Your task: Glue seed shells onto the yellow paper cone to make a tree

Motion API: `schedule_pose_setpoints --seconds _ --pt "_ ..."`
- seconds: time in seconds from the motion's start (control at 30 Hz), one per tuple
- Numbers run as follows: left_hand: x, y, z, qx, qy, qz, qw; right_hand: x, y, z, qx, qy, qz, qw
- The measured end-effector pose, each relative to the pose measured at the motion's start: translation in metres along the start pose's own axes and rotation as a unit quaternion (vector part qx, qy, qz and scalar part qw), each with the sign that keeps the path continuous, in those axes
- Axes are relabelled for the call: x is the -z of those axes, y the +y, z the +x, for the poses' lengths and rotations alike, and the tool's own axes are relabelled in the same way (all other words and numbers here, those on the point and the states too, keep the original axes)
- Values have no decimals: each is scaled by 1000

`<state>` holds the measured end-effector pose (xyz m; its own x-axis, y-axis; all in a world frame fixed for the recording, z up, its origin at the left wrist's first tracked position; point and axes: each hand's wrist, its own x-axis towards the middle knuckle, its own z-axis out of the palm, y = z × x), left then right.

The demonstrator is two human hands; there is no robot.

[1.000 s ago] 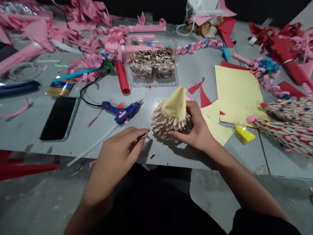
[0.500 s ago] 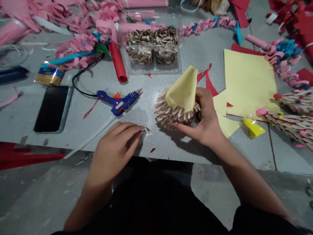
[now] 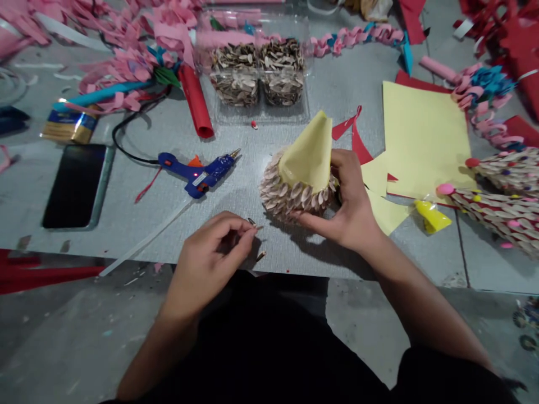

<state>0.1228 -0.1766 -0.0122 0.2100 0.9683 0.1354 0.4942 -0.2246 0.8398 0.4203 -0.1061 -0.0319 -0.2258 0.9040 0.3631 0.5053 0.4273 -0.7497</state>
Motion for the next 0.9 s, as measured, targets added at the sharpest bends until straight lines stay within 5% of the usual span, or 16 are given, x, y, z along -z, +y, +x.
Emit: schedule_pose_setpoints --seconds 0.17,0.33,0.9 --pt "-14 24 19 68 101 -230 966 -1 -4 1 45 4 -24 999" --pt "-24 38 38 85 80 -258 959 0 -16 3 61 9 -53 997" --pt "-24 32 44 53 98 -239 965 -9 -16 7 112 32 9 993"
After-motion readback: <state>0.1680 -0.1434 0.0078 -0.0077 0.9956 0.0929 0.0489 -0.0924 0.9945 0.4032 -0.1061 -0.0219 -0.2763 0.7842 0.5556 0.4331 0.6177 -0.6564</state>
